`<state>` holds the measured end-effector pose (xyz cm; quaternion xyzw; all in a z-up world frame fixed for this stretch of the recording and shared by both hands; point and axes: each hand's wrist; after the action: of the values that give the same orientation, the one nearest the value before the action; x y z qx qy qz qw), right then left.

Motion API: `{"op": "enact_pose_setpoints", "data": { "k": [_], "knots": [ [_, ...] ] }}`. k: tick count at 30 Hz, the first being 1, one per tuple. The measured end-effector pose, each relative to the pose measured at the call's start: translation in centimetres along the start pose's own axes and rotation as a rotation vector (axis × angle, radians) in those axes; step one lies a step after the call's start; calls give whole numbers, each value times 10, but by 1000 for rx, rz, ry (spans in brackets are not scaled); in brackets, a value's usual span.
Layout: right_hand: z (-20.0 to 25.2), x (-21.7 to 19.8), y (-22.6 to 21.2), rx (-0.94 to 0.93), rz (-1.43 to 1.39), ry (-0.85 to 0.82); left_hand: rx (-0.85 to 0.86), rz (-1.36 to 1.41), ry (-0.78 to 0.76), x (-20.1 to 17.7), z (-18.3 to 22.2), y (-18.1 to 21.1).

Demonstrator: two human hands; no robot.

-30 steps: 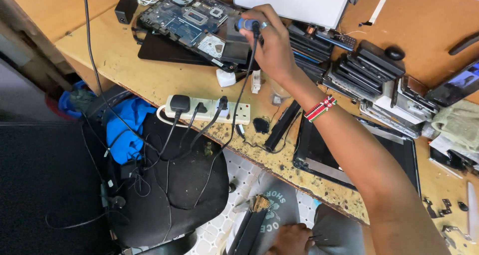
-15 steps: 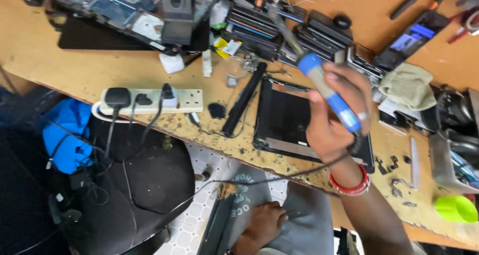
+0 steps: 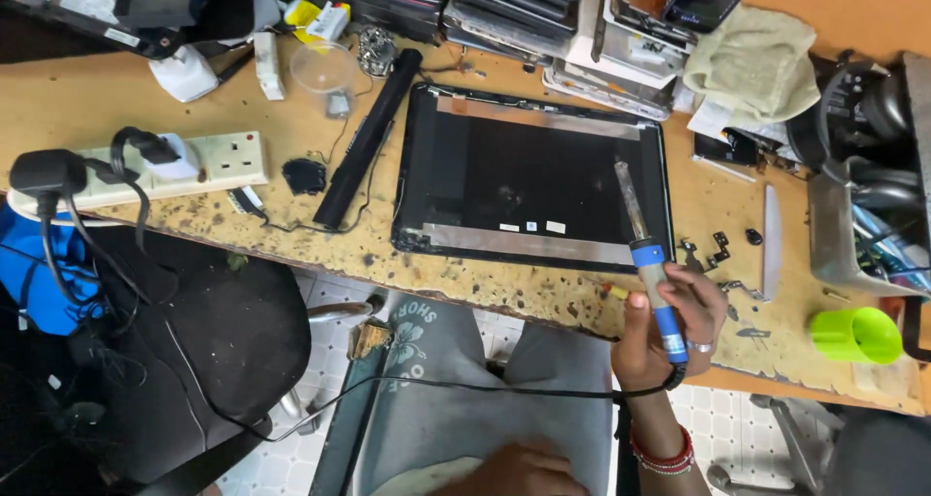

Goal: Soldering internal wiring to a laptop screen component on a repair workbench.

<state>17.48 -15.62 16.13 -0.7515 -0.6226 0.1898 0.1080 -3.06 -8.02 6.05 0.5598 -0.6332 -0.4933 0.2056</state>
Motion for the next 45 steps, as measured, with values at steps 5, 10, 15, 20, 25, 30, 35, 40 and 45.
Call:
{"op": "enact_pose_setpoints", "data": {
  "k": [5,10,15,20,25,30,35,40,45],
  "knots": [
    [5,-10,9,35,19,-25,-190,115,346,-24,-24,50],
    [8,-11,9,58,55,-19,-241,-285,738,-63,-18,54],
    [8,-9,6,120,-14,-38,-586,-565,786,-90,-6,38],
    [10,-11,11,124,4,-52,-491,-685,773,-99,-42,35],
    [8,-12,9,173,10,-52,-535,-674,749,-105,-57,35],
    [7,-12,8,174,-9,-68,-490,-663,762,-114,-69,44],
    [7,-14,10,175,-17,-81,-511,-671,756,-116,-70,45],
    [8,-15,10,183,1,-87,-492,-697,738,-119,-68,46],
    [8,-14,10,176,-16,-70,-395,-1007,642,-125,-61,42]
  ]
}}
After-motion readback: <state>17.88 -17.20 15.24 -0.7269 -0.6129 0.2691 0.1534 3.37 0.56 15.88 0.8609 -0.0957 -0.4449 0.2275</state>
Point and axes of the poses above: each hand's wrist, its own z-axis away from the middle knuckle, its own x-axis out of the palm, y = z × x, and after that the axes turned 6 degrees about -z, right-handed
